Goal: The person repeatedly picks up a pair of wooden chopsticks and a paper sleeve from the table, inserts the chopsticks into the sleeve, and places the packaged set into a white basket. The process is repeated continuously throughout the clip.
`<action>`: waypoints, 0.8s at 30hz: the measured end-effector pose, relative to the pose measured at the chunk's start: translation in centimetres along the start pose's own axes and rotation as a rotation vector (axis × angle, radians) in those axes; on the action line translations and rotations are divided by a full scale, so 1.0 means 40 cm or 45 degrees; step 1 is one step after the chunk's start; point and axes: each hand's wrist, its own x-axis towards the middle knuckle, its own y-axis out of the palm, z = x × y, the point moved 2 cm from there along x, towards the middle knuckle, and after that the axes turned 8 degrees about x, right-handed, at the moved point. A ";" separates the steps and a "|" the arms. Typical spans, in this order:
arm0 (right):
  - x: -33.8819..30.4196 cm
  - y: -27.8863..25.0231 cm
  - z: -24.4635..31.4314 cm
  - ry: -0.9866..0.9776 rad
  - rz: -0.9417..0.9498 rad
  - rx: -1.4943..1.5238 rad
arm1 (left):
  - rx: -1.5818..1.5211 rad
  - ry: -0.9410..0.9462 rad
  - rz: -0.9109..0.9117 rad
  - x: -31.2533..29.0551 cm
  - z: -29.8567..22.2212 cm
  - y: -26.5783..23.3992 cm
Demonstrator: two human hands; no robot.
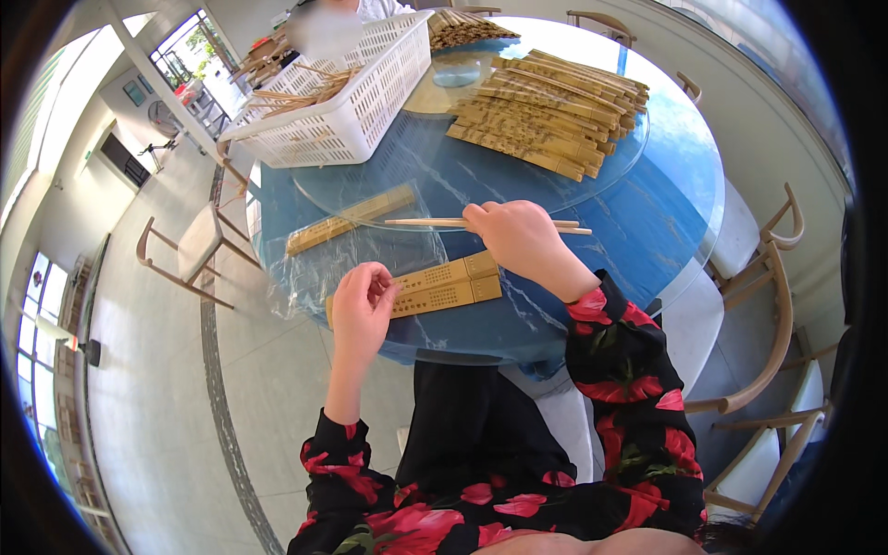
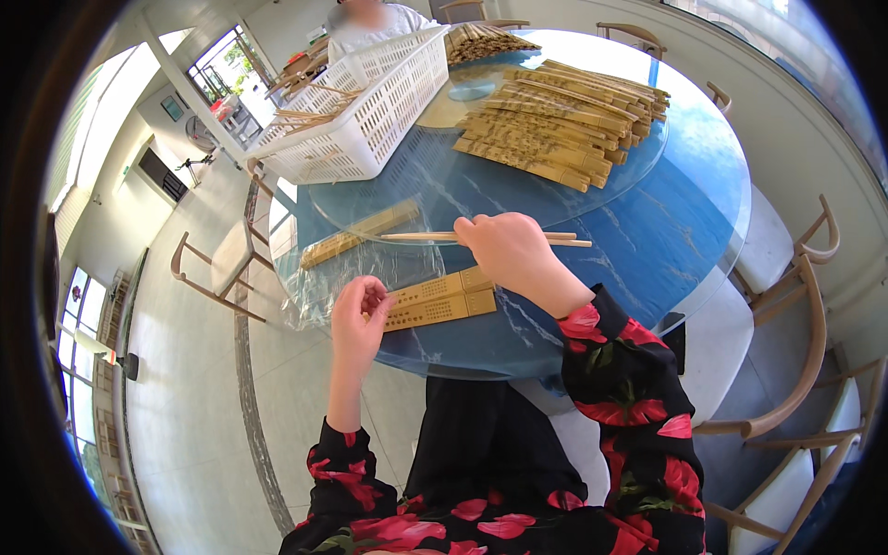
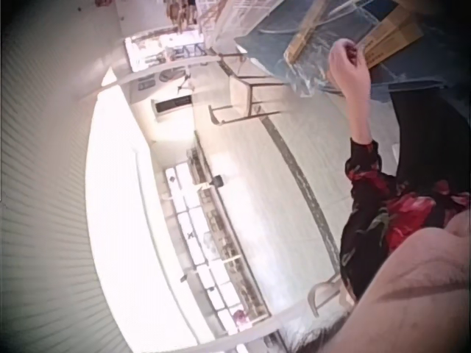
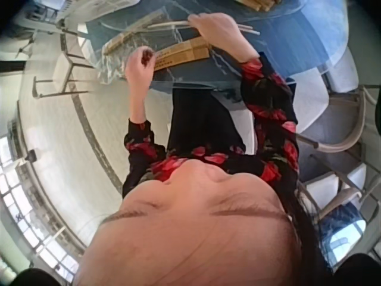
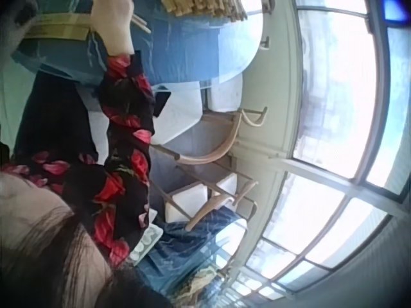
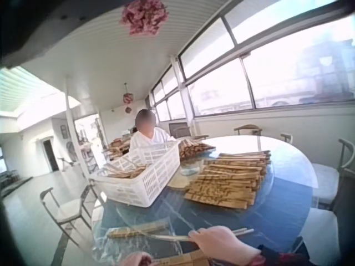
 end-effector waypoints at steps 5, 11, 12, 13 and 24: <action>-0.015 0.015 -0.001 -0.015 0.070 0.055 | 0.169 0.389 0.071 -0.029 -0.079 0.028; -0.024 0.054 0.009 -0.062 0.157 0.185 | 0.331 0.594 0.016 -0.028 -0.054 0.040; -0.022 0.055 0.006 -0.061 0.157 0.200 | 0.383 0.648 0.010 -0.028 -0.048 0.042; -0.021 0.054 0.003 -0.060 0.156 0.215 | 0.398 0.669 0.012 -0.029 -0.047 0.040; -0.022 0.049 -0.004 -0.020 0.169 0.310 | 0.454 0.663 -0.060 -0.039 -0.070 0.044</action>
